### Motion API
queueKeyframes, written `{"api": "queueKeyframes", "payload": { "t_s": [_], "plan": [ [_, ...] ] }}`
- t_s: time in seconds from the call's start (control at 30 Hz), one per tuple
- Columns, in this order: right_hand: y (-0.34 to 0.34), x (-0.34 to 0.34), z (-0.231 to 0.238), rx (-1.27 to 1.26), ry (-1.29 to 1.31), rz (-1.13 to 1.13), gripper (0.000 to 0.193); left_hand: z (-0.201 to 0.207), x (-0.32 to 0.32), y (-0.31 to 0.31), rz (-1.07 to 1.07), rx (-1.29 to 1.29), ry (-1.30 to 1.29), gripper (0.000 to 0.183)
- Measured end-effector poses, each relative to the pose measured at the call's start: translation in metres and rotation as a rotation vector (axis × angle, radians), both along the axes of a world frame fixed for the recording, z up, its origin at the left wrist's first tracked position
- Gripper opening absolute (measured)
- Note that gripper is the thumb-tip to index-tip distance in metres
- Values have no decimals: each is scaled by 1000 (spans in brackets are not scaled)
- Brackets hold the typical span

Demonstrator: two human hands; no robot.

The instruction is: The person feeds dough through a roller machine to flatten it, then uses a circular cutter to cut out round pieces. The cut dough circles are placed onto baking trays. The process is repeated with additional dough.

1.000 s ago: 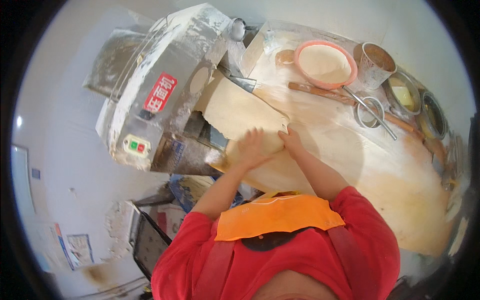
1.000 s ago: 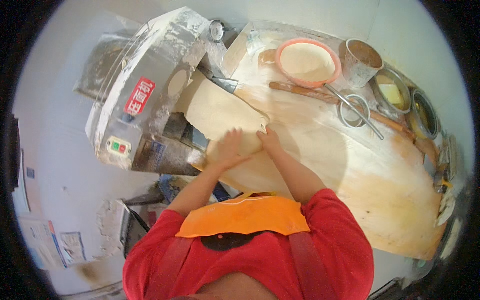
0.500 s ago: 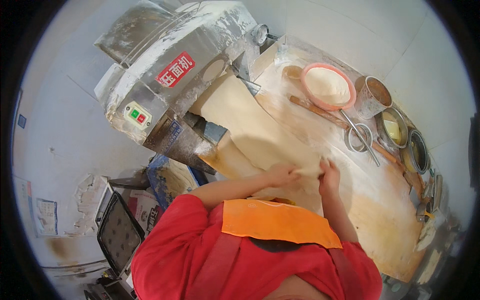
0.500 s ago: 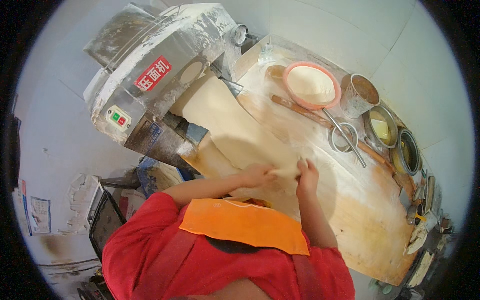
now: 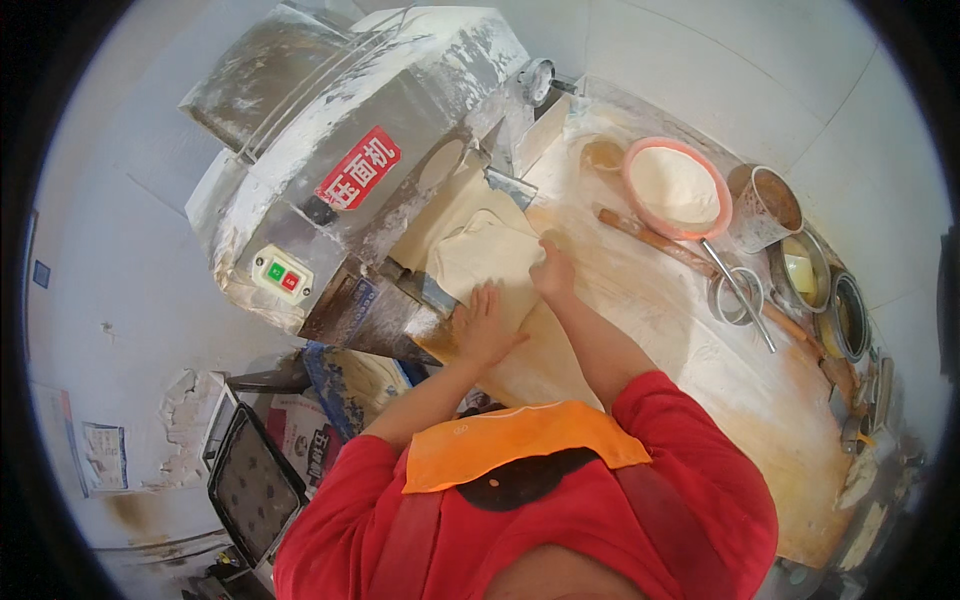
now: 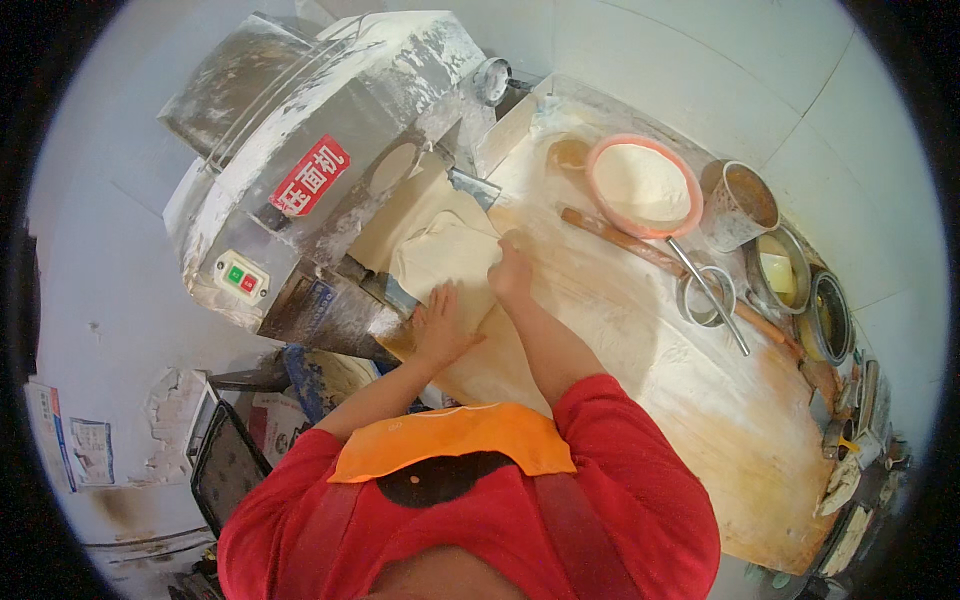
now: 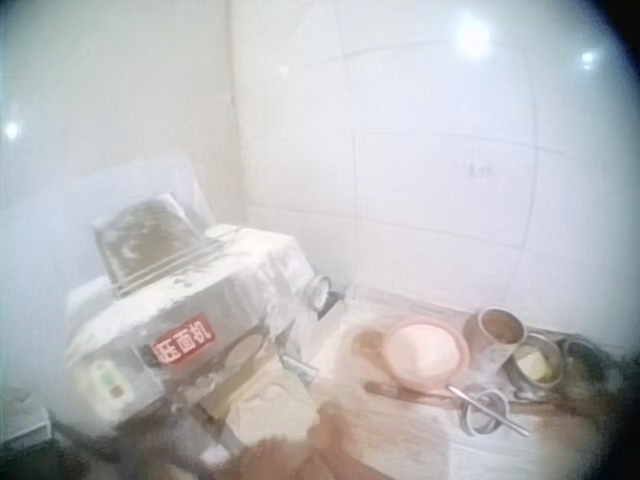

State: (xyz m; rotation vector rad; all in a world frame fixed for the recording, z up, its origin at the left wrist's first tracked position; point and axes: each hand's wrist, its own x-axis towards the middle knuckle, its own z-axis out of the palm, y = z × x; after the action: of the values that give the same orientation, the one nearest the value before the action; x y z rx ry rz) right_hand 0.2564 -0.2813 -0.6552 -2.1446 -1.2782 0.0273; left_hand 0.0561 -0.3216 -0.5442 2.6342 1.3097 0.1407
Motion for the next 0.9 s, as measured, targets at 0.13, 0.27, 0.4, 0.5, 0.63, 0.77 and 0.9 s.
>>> {"api": "queueKeyframes", "payload": {
  "t_s": [0.13,0.27,0.4,0.5,0.63,0.77,0.9],
  "plan": [
    [-93,0,79,218,1057,47,52,-18,-13,6,-243,178,-8,55],
    [-204,13,96,361,1172,-178,49,-5,22,-18,-523,-371,61,15],
    [-278,51,114,407,1088,-433,52,23,66,-81,-742,-540,50,20],
    [-267,74,156,471,1046,-419,48,43,65,-93,-704,-598,-236,25],
    [-175,59,216,656,1189,2,47,67,30,-31,-169,-955,-817,19],
    [-77,86,156,257,693,128,65,91,-24,49,468,-749,-1100,32],
    [-18,74,50,-346,367,-196,88,34,-14,40,267,-197,-609,71]
  ]
}}
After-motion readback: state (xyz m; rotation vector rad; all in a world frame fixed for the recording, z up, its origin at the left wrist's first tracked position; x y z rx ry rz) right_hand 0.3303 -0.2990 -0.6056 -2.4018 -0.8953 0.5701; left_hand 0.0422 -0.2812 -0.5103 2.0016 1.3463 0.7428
